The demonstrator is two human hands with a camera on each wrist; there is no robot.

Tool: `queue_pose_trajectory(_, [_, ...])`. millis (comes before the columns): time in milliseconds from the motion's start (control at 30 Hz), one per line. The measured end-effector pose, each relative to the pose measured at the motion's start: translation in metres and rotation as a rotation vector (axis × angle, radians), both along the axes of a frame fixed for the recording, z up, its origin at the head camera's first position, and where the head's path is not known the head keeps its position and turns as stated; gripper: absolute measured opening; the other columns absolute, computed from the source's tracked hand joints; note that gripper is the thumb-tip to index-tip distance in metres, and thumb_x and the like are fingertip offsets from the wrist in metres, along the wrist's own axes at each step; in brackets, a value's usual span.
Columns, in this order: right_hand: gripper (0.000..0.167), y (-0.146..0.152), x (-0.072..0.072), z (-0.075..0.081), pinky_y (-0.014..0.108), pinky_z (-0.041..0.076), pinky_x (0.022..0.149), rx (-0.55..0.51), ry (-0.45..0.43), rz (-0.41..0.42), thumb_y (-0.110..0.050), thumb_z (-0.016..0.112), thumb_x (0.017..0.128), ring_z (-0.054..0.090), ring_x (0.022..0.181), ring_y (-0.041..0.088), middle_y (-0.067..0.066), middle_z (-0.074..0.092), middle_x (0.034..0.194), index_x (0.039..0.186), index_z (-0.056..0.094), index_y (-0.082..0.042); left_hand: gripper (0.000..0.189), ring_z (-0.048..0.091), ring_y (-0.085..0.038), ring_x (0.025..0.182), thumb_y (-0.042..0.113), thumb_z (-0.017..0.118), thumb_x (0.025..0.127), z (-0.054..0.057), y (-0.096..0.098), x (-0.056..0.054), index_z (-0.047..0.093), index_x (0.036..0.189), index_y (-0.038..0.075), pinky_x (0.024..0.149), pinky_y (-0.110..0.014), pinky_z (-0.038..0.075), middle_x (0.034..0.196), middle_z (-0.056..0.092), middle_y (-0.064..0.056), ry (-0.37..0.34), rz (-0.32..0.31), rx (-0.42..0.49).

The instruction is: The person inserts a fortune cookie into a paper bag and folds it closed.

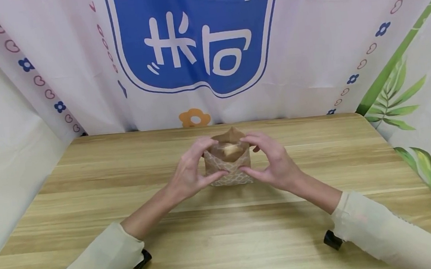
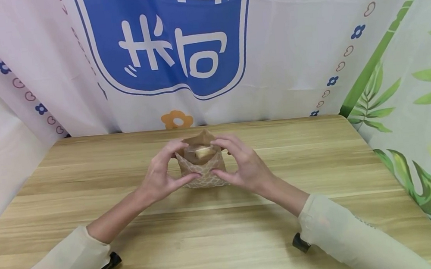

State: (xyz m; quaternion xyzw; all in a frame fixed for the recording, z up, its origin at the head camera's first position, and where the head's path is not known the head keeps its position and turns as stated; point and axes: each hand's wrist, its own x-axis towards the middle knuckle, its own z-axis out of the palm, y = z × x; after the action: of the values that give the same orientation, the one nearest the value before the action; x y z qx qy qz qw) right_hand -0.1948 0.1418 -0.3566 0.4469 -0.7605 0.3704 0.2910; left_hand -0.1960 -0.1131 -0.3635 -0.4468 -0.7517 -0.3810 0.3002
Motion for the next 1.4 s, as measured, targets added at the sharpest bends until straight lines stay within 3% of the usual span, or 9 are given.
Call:
queue_pose_trajectory(167, [0.073,0.000,0.004,0.002,0.037,0.060,0.077,0.063,-0.018,-0.044,-0.004,0.094,0.069,0.067,0.106,0.031,0.020,0.066,0.126,0.132,0.057,0.005,0.079,0.067,-0.031,0.097,0.007,0.098,0.065,0.002,-0.001,0.000,0.053,0.128,-0.005,0.071,-0.032,0.061,0.120,0.064,-0.021,-0.006,0.011,-0.021])
queue_pose_trajectory(433, [0.069,-0.001,0.008,0.005,0.045,0.058,0.096,0.116,0.020,-0.097,-0.010,0.095,0.069,0.069,0.109,0.036,0.021,0.068,0.121,0.128,0.062,0.005,0.075,0.069,-0.032,0.096,0.007,0.098,0.064,0.003,-0.002,0.002,0.055,0.124,-0.005,0.074,-0.032,0.062,0.119,0.066,-0.022,0.012,0.008,-0.028])
queue_pose_trajectory(633, [0.067,-0.002,0.009,0.005,0.044,0.057,0.097,0.149,0.035,-0.123,-0.013,0.096,0.068,0.069,0.111,0.035,0.019,0.067,0.124,0.124,0.064,0.003,0.065,0.070,-0.035,0.102,0.010,0.098,0.064,0.003,-0.003,0.003,0.059,0.115,-0.003,0.085,-0.038,0.062,0.120,0.066,-0.022,0.022,0.028,-0.053])
queue_pose_trajectory(833, [0.064,-0.004,0.010,0.006,0.044,0.058,0.095,0.186,0.051,-0.141,-0.016,0.097,0.068,0.068,0.110,0.033,0.018,0.065,0.125,0.122,0.066,0.000,0.056,0.070,-0.028,0.093,0.015,0.100,0.066,0.004,-0.005,0.004,0.062,0.105,0.000,0.083,-0.036,0.062,0.120,0.065,-0.018,0.028,0.061,-0.108])
queue_pose_trajectory(1200, [0.061,-0.005,0.010,0.013,0.045,0.059,0.089,0.242,0.049,-0.175,-0.022,0.098,0.067,0.067,0.109,0.032,0.016,0.065,0.125,0.117,0.068,-0.003,0.056,0.071,-0.032,0.103,0.021,0.099,0.069,0.010,-0.007,0.007,0.065,0.108,0.001,0.090,-0.039,0.061,0.123,0.064,-0.018,-0.003,0.079,-0.177])
queue_pose_trajectory(1300, [0.062,-0.004,0.010,0.013,0.046,0.059,0.091,0.225,0.022,-0.154,-0.022,0.097,0.068,0.067,0.111,0.033,0.017,0.064,0.127,0.120,0.068,-0.003,0.065,0.070,-0.035,0.107,0.024,0.100,0.067,0.010,-0.007,0.007,0.061,0.114,0.002,0.092,-0.042,0.060,0.127,0.063,-0.019,0.006,0.093,-0.187])
queue_pose_trajectory(1400, [0.069,-0.003,0.010,0.012,0.045,0.059,0.090,0.193,-0.009,-0.116,-0.022,0.096,0.070,0.066,0.113,0.033,0.018,0.063,0.131,0.129,0.065,-0.003,0.083,0.068,-0.035,0.110,0.021,0.101,0.065,0.009,-0.007,0.005,0.054,0.130,-0.001,0.092,-0.043,0.060,0.131,0.063,-0.021,-0.016,0.072,-0.155])
